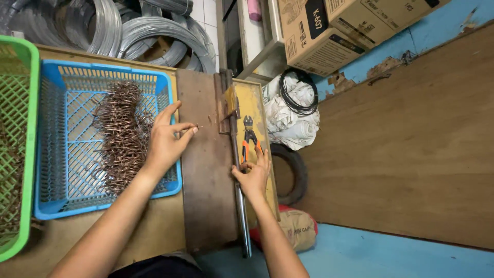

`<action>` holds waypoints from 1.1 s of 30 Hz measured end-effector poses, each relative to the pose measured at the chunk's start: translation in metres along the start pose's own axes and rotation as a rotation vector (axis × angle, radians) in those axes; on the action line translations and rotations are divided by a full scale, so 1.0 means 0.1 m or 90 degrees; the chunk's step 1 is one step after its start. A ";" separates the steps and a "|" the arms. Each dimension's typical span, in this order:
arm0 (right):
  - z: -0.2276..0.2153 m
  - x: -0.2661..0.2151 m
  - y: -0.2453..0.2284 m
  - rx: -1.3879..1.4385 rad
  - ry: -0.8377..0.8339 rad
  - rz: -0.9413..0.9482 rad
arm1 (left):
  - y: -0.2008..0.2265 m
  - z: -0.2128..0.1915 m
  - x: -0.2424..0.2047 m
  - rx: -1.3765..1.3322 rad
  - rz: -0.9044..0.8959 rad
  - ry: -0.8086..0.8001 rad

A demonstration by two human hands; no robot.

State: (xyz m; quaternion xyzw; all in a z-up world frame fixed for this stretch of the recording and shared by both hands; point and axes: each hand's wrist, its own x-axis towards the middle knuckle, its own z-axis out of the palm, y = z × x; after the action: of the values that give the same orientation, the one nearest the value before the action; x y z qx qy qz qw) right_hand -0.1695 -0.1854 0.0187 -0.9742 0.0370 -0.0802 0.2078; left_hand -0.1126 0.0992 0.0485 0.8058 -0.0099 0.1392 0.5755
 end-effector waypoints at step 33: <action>1.29 0.79 -2.01 -0.099 0.105 -0.371 | -0.96 -0.71 0.07 0.533 0.134 0.017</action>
State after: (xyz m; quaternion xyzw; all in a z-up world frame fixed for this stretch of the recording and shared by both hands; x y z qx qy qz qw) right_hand -0.0621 0.0406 -0.0044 -0.9468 -0.2212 -0.2123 0.0973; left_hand -0.1037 0.1986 -0.0172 0.9625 -0.0274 0.1996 0.1816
